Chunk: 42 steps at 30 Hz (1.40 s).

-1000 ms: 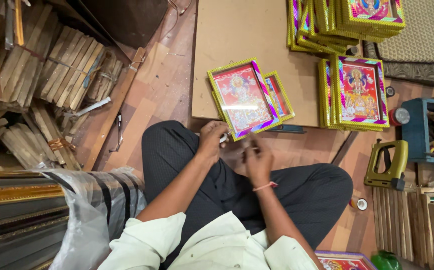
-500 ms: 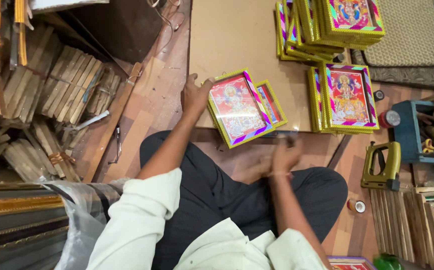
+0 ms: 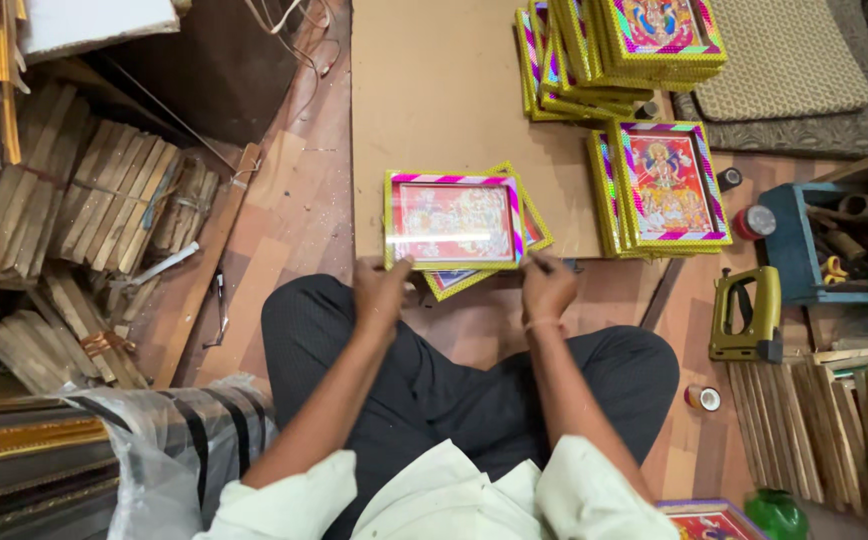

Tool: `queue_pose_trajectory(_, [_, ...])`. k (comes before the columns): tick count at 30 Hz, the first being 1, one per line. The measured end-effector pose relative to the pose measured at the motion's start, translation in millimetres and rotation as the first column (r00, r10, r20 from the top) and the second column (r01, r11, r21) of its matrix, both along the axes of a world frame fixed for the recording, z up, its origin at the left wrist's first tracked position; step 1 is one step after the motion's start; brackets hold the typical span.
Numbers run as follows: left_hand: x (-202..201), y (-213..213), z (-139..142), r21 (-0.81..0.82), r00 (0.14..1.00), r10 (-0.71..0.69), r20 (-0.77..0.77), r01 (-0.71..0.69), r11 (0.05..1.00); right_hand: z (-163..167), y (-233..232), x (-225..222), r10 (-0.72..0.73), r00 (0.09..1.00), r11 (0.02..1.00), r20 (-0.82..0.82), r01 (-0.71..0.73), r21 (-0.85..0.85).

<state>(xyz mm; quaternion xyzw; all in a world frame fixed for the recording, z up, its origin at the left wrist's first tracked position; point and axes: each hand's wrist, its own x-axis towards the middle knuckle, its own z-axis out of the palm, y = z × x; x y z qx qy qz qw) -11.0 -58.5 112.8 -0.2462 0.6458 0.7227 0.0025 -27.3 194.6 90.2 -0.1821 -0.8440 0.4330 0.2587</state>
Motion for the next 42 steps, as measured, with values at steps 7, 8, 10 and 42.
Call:
queue_pose_trajectory(7, [48.4, 34.5, 5.0, 0.173, 0.994, -0.105, -0.018, 0.106, 0.979, 14.5, 31.3, -49.9, 0.046, 0.996, 0.996, 0.082, -0.039, -0.083])
queue_pose_trajectory(8, [51.6, 33.4, 4.8, 0.196, 0.992, -0.119, -0.043, 0.125, 0.973, 14.2, 34.7, -51.1, 0.066, 0.994, 0.992, 0.086, -0.056, -0.114])
queue_pose_trajectory(10, [56.3, 28.3, 5.3, 0.218, 0.980, -0.178, -0.089, 0.193, 0.957, 18.2, 35.1, -44.2, 0.096, 0.995, 0.985, 0.017, -0.092, -0.143])
queue_pose_trajectory(42, [36.3, 14.1, 29.1, -0.324, 0.877, -0.388, -0.285, 0.293, 0.900, 24.6, -58.3, 40.5, 0.453, 0.891, 0.619, -0.026, -0.335, -0.710])
